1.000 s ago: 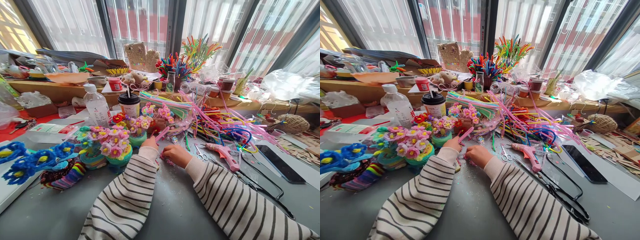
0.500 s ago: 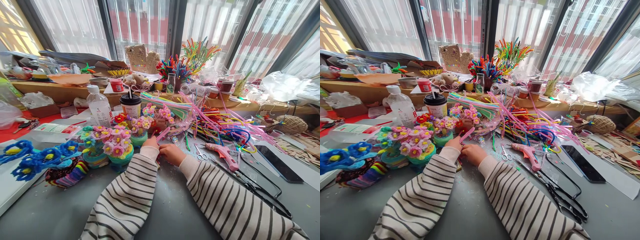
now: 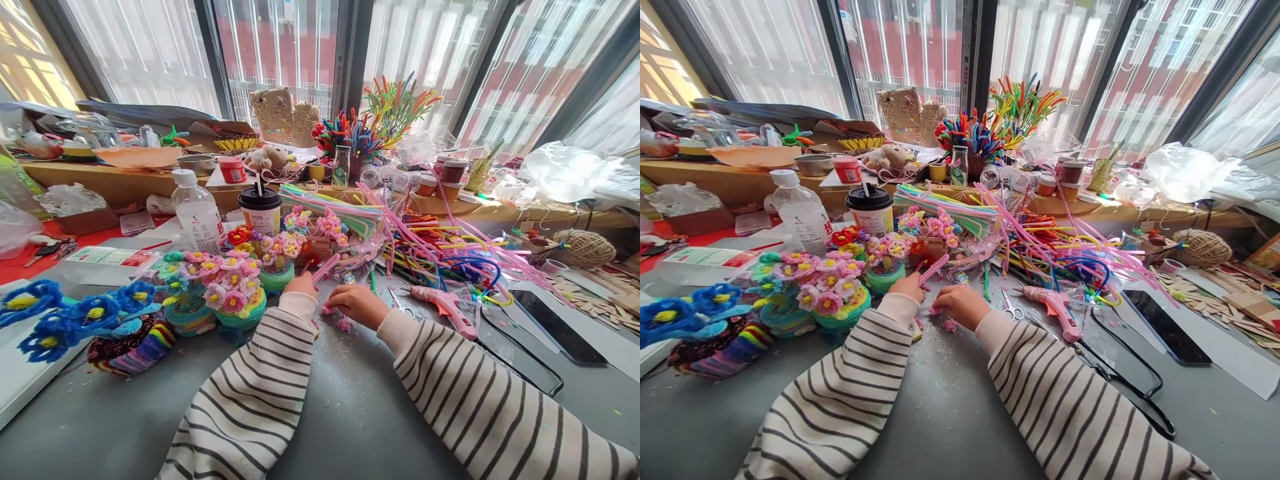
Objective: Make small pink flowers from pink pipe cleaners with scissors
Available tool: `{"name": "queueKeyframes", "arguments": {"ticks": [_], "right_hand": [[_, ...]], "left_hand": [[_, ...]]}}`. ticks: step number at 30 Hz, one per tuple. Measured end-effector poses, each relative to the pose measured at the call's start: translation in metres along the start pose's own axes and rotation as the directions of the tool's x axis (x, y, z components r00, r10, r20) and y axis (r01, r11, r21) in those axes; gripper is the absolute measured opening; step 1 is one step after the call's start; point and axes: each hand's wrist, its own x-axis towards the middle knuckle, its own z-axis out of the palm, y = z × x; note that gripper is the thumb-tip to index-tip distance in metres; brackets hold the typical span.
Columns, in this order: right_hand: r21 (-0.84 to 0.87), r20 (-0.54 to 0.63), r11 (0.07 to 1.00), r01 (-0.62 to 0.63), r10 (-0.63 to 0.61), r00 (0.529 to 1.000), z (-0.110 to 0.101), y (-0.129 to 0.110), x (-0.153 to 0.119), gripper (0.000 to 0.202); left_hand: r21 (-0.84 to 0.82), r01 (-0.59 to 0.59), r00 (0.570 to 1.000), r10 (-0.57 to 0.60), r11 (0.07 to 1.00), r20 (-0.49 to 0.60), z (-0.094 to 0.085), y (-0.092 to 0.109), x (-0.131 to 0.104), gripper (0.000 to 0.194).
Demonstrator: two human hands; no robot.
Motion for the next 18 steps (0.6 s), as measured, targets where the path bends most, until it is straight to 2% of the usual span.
{"name": "queueKeyframes", "arguments": {"ticks": [2,7,14,16,18], "right_hand": [[-0.048,-0.030,0.997,-0.060,0.059,0.998,0.003,0.002,0.012,0.023],[-0.074,0.008,0.997,-0.037,0.037,0.999,0.010,0.006,0.025,0.018],[-0.082,0.066,0.996,0.048,-0.042,0.997,0.004,0.004,-0.011,0.020],[-0.045,0.053,0.999,0.021,-0.019,0.998,0.000,0.006,-0.021,0.019],[-0.006,0.000,0.998,-0.067,0.067,0.998,-0.003,0.009,-0.028,0.019]], "left_hand": [[0.010,0.001,1.000,-0.001,1.000,-0.001,-0.001,0.001,0.000,0.035],[0.032,0.014,1.000,-0.014,0.999,0.003,-0.001,0.000,0.002,0.037],[0.014,0.000,1.000,0.000,1.000,-0.002,0.000,0.000,0.001,0.026],[0.008,0.003,1.000,-0.003,1.000,-0.008,0.000,0.001,-0.001,0.025],[0.003,0.004,1.000,-0.004,1.000,-0.014,-0.001,0.002,-0.002,0.025]]}}
